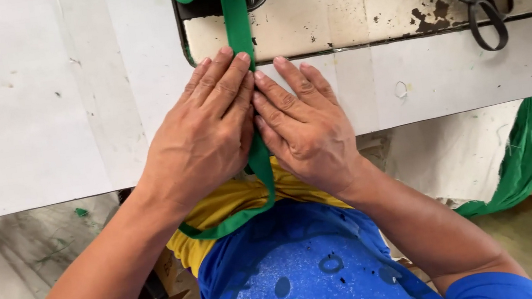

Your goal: Sewing green fabric straps onto white tote bags using an industrial sewing machine, including alignment and guiding the fabric.

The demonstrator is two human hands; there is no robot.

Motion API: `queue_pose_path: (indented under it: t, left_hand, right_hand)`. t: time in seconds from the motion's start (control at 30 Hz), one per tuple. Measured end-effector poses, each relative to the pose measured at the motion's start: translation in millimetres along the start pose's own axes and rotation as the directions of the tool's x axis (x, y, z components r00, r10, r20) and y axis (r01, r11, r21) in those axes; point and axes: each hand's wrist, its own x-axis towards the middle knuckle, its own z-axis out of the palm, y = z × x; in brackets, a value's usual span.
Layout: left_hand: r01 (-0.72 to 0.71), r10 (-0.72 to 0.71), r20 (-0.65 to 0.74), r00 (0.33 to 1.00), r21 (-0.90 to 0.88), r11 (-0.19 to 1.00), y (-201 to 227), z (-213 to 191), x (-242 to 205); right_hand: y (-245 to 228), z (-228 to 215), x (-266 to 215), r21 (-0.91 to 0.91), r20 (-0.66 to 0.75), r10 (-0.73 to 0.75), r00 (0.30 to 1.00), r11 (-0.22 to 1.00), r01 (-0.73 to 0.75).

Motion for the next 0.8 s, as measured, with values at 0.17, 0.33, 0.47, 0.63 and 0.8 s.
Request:
queue_pose_path:
  t: [0.17,0.33,0.47,0.63,0.8]
  left_hand:
    - [0.004,-0.004,-0.025,1.0,0.014,1.0,0,0,0]
    - [0.004,-0.003,-0.027,1.0,0.03,1.0,1,1,1]
    - [0.008,-0.006,-0.031,1.0,0.059,0.998,2,-1,1]
    - [-0.004,0.005,-0.031,1.0,0.026,1.0,-1,-1,4]
    - [-0.005,0.005,-0.041,0.999,-0.009,1.0,-6,-2,9]
  right_hand:
    - [-2,0,3,0.0,0.003,0.012,1.0,1.0,-0.012]
    - [0,1,1,-0.013,0.013,0.016,1.0,1.0,-0.016]
    - [-1,1,2,-0.012,0.002,0.026,1.0,1.0,-0.026]
    - [0,1,3,-0.009,-0.004,0.037,0.999,0.999,-0.037]
    - [1,0,7,0.005,-0.037,0.044,0.998,0.999,-0.044]
